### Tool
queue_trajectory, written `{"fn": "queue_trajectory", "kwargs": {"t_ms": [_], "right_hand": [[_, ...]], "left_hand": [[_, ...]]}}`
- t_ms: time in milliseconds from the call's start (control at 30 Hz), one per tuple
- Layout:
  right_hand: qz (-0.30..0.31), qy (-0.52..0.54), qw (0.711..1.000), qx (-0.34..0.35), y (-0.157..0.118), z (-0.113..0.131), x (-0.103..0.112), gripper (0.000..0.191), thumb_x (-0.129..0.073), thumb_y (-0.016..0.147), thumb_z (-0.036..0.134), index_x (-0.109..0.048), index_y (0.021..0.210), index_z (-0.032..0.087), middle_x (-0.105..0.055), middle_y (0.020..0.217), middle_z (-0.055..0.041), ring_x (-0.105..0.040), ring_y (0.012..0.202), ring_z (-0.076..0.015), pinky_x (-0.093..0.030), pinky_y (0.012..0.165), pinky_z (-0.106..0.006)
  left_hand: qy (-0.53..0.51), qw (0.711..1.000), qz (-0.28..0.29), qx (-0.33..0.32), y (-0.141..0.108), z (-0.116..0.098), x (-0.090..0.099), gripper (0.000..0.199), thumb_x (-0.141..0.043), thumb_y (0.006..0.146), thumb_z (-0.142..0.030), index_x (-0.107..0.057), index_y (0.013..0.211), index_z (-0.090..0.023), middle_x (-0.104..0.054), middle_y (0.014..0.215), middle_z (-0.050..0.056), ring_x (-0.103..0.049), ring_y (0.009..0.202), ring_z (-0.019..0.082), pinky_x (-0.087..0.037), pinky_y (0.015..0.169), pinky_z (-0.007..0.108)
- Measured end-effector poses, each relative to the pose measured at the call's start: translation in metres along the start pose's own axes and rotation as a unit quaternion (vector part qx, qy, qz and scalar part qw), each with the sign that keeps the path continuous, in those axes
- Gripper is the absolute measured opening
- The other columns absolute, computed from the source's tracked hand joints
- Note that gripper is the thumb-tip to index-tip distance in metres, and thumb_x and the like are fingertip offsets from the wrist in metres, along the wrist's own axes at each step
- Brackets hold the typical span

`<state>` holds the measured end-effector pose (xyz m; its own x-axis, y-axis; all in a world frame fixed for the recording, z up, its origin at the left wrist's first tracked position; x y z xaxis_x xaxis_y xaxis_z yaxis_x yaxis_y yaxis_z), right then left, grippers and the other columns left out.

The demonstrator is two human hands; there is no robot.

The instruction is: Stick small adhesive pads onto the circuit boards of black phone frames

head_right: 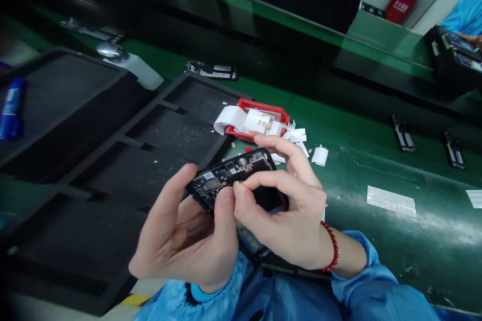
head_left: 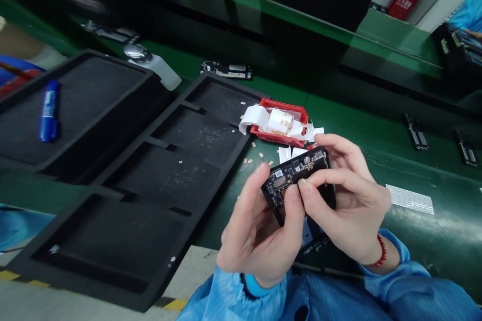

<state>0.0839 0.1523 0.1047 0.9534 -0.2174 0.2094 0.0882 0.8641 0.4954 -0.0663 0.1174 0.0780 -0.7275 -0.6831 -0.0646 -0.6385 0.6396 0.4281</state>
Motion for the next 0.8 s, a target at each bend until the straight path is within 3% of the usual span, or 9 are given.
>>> {"fn": "queue_trajectory", "kwargs": {"t_ms": [333, 633, 800], "right_hand": [[0.029, 0.058, 0.997, 0.034, -0.003, 0.004, -0.001, 0.021, -0.068, 0.085, 0.000, -0.078, 0.093, 0.016, -0.063, 0.136, -0.0159, -0.069, 0.118, -0.0264, -0.059, 0.103, -0.046], [0.020, 0.082, 0.996, 0.034, -0.001, 0.001, 0.000, 0.022, -0.068, 0.085, -0.001, -0.078, 0.092, 0.017, -0.065, 0.132, -0.0136, -0.071, 0.112, -0.0239, -0.062, 0.097, -0.041], [0.020, 0.092, 0.995, -0.017, 0.001, -0.008, 0.001, 0.022, -0.075, 0.083, 0.005, -0.074, 0.098, 0.021, -0.065, 0.130, -0.0103, -0.068, 0.117, -0.0230, -0.061, 0.099, -0.040]], "left_hand": [[-0.010, 1.000, 0.004, -0.017, 0.005, -0.002, 0.002, 0.051, -0.077, 0.071, 0.002, -0.076, 0.116, -0.020, -0.082, 0.093, -0.002, -0.077, 0.063, 0.014, -0.065, 0.061, 0.019], [0.004, 1.000, 0.001, -0.005, 0.006, -0.001, 0.000, 0.045, -0.078, 0.073, -0.002, -0.076, 0.114, -0.018, -0.083, 0.092, 0.000, -0.078, 0.064, 0.016, -0.066, 0.062, 0.021], [0.005, 1.000, -0.002, -0.001, 0.005, -0.002, 0.001, 0.045, -0.078, 0.073, -0.002, -0.076, 0.115, -0.020, -0.083, 0.092, -0.001, -0.077, 0.062, 0.015, -0.066, 0.061, 0.021]]}}
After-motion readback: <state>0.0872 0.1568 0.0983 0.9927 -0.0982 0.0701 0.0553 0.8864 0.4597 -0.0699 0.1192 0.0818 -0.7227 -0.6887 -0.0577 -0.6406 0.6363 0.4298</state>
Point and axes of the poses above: each hand's wrist, its own y-axis towards the middle knuckle, its own x-axis out of the back of the hand, z = x × y, the point moved 9 cm from there along y, towards the middle knuckle
